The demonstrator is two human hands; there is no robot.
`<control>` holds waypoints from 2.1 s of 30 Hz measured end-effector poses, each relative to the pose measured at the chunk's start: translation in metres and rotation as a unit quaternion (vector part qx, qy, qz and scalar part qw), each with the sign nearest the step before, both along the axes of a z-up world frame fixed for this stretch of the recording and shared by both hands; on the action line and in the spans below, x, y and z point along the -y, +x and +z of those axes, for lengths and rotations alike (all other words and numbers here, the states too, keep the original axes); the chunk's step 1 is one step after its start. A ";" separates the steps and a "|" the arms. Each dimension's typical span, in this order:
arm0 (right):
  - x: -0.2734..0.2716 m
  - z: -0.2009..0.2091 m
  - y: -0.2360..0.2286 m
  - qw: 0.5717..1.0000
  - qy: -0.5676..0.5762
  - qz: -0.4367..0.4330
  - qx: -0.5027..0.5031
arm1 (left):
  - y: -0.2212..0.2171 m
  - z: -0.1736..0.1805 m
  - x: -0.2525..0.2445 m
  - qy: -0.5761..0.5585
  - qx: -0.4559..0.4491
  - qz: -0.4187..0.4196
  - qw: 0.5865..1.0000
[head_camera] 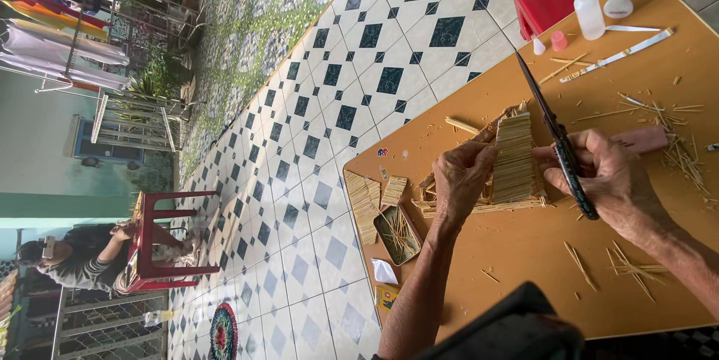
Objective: The person constructs a wooden model house using small sticks, applying glue and trimming the sticks with shears.
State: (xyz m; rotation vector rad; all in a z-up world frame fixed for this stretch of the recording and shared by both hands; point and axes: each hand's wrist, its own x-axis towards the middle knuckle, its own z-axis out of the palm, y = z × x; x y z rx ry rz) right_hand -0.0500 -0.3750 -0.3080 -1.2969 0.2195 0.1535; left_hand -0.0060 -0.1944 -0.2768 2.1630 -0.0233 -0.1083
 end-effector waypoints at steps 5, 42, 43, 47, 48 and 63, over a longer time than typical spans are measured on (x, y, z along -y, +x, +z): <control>0.002 0.003 0.000 1.000 0.007 0.001 -0.014 | 0.000 0.001 0.000 -0.005 -0.005 0.001 1.000; 0.035 -0.043 -0.057 0.960 -0.274 -0.039 0.041 | -0.011 0.008 -0.004 -0.052 0.005 -0.012 0.999; 0.033 -0.034 -0.061 0.960 -0.274 -0.040 0.041 | -0.010 0.005 -0.004 -0.052 0.006 -0.014 0.999; 0.027 0.009 -0.070 0.941 -0.336 -0.008 -0.038 | -0.009 0.002 -0.005 -0.053 0.004 -0.017 0.998; 0.026 0.022 -0.070 0.930 -0.362 0.010 -0.056 | -0.009 0.003 -0.005 -0.056 0.002 -0.016 0.998; 0.028 0.006 -0.075 0.834 -0.550 0.040 0.019 | -0.007 -0.018 -0.016 -0.113 -0.016 -0.034 0.993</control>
